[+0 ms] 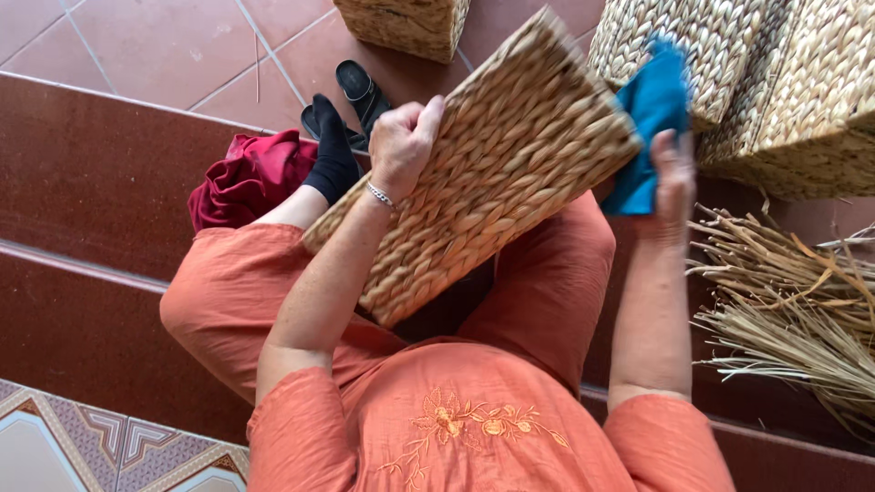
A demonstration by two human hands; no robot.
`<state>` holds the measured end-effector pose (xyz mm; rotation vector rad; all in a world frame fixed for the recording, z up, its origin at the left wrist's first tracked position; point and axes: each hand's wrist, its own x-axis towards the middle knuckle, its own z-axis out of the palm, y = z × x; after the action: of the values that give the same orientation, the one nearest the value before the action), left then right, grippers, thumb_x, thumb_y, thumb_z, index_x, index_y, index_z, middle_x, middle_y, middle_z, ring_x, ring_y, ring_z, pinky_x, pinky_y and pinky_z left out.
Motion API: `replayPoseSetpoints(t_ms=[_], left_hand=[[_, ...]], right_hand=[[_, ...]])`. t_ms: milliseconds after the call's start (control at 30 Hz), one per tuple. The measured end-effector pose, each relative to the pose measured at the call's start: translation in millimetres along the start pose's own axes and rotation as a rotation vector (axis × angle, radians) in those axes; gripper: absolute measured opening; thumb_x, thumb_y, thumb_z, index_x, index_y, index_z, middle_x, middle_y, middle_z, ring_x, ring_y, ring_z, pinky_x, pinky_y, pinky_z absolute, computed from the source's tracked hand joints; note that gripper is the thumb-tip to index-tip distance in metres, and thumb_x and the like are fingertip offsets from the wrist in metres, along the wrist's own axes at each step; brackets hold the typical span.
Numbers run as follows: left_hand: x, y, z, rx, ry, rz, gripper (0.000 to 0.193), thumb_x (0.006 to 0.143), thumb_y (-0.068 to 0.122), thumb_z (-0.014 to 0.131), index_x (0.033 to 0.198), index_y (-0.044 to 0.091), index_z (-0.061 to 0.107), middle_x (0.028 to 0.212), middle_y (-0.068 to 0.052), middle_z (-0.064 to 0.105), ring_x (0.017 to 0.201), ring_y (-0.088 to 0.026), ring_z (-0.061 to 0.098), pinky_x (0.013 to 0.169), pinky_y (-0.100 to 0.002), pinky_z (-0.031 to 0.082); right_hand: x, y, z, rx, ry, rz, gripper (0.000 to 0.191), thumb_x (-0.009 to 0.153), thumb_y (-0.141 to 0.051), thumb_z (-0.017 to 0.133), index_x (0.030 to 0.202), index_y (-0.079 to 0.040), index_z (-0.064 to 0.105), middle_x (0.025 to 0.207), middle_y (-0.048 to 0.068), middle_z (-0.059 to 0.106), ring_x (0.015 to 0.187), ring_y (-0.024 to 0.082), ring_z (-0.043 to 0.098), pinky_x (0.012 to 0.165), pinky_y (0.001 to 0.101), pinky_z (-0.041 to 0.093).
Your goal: The person wipes the exterior and interior surfaces of a rectangular woven basket using a blue cloth. They rotate the basket to clean all sides and the inside, then set it aside and repeat the process with a second basket.
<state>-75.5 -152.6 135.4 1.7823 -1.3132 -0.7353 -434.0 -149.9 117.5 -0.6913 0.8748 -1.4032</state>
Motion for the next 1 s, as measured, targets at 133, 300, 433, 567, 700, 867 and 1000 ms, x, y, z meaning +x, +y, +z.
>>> replayPoseSetpoints(t_ms=[133, 300, 433, 567, 700, 867, 1000], left_hand=[[-2.5, 9.5, -12.4, -0.347, -0.080, 0.127, 0.037, 0.102, 0.031, 0.071, 0.077, 0.003, 0.067, 0.069, 0.002, 0.060, 0.063, -0.006, 0.048, 0.056, -0.027, 0.040], [-19.5, -24.9, -23.2, -0.565, -0.264, 0.231, 0.022, 0.109, 0.022, 0.063, 0.100, 0.003, 0.065, 0.095, 0.002, 0.060, 0.086, -0.005, 0.051, 0.077, -0.023, 0.044], [-46.6, -41.9, -39.1, -0.663, -0.468, 0.047, 0.026, 0.100, 0.022, 0.063, 0.116, 0.001, 0.066, 0.104, 0.000, 0.064, 0.097, -0.007, 0.057, 0.089, -0.024, 0.046], [-54.5, -9.3, -57.4, -0.772, -0.537, 0.098, 0.039, 0.101, 0.034, 0.053, 0.121, 0.004, 0.068, 0.110, -0.002, 0.075, 0.107, -0.010, 0.067, 0.102, -0.023, 0.046], [-60.7, 47.9, -35.5, -0.755, -0.630, 0.095, 0.040, 0.103, 0.037, 0.059, 0.125, 0.006, 0.067, 0.104, -0.004, 0.072, 0.099, -0.013, 0.065, 0.088, -0.029, 0.053], [-81.2, 82.6, 3.8, -0.201, -0.293, 0.598, 0.038, 0.101, 0.039, 0.064, 0.084, 0.005, 0.072, 0.077, -0.011, 0.067, 0.074, -0.026, 0.066, 0.068, -0.038, 0.051], [-85.7, 84.4, 9.4, -0.134, -0.354, 0.528, 0.035, 0.097, 0.035, 0.061, 0.080, 0.006, 0.067, 0.072, -0.013, 0.062, 0.067, -0.028, 0.064, 0.063, -0.039, 0.049]], right_hand=[[-21.3, -35.7, 7.3, 0.037, 0.008, -0.285, 0.065, 0.108, -0.019, 0.078, 0.159, -0.002, 0.043, 0.147, 0.017, 0.061, 0.126, 0.031, 0.064, 0.112, 0.0450, 0.057], [-77.7, -41.3, 25.7, -0.476, -0.008, -0.431, 0.062, 0.098, -0.014, 0.078, 0.152, -0.008, 0.048, 0.132, 0.005, 0.063, 0.111, 0.018, 0.063, 0.096, 0.0326, 0.056], [-113.7, -30.9, 47.2, -0.842, -0.113, -0.379, 0.049, 0.097, -0.010, 0.079, 0.140, -0.005, 0.057, 0.117, 0.003, 0.062, 0.104, 0.013, 0.059, 0.095, 0.0273, 0.050], [-132.1, -39.4, 59.9, -0.912, -0.161, -0.433, 0.051, 0.095, -0.011, 0.080, 0.140, -0.004, 0.058, 0.121, 0.007, 0.062, 0.106, 0.018, 0.061, 0.097, 0.0302, 0.051], [-151.6, -58.6, 72.0, -1.227, -0.188, -0.561, 0.054, 0.090, -0.012, 0.083, 0.139, -0.004, 0.060, 0.122, 0.016, 0.063, 0.110, 0.032, 0.064, 0.098, 0.0391, 0.053], [-169.0, -66.3, 89.5, -1.348, -0.166, -0.600, 0.059, 0.086, -0.019, 0.085, 0.138, -0.004, 0.061, 0.119, 0.020, 0.063, 0.106, 0.038, 0.065, 0.094, 0.0440, 0.054], [-152.6, -57.7, 79.8, -1.388, -0.129, -0.749, 0.056, 0.094, -0.018, 0.083, 0.142, -0.006, 0.058, 0.123, 0.020, 0.063, 0.110, 0.038, 0.063, 0.096, 0.0459, 0.054]])
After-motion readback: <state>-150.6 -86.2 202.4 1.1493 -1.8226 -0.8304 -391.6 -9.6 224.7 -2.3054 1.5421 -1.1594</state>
